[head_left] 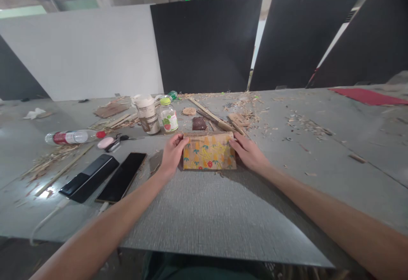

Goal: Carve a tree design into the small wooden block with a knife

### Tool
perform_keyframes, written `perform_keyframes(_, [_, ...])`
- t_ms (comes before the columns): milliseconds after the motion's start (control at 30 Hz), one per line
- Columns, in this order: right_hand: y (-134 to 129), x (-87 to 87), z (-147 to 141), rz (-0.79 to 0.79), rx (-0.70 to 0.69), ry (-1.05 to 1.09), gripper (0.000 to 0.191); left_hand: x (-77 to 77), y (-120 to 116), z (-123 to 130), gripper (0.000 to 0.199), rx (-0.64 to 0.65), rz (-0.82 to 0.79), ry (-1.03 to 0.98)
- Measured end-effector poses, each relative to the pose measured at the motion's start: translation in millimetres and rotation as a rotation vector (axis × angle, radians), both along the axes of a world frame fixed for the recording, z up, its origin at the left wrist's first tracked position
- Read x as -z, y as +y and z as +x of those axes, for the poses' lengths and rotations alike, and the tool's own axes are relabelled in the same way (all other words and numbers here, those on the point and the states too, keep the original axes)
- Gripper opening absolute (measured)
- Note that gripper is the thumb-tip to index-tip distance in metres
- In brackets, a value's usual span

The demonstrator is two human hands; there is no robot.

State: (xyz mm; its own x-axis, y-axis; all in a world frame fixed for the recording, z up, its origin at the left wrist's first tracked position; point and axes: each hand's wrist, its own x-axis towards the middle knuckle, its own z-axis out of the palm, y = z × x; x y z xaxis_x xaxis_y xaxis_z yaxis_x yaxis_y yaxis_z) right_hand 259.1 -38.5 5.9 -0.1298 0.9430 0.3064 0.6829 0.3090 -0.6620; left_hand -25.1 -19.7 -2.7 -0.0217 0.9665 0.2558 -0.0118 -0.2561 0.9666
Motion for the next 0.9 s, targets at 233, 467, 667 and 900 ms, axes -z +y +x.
perform_keyframes(233, [-0.5, 0.3, -0.9, 0.009, -0.001, 0.013, 0.035, 2.3, 2.5, -0.5, 0.029, -0.029, 0.023, 0.037])
perform_keyframes(467, [-1.6, -1.1, -3.9, 0.02, 0.005, 0.015, 0.034, 0.5, 6.7, -7.8, 0.027, -0.267, 0.147, 0.055])
perform_keyframes(667, [-2.2, 1.1, -4.0, 0.014, 0.003, 0.018, 0.037, 2.4, 10.7, -15.6, 0.045, -0.316, 0.038, -0.062])
perform_keyframes(900, [-0.2, 2.6, -3.0, 0.015, 0.004, 0.02, 0.036, -5.7, 9.4, -11.0, 0.045, -0.263, -0.051, -0.188])
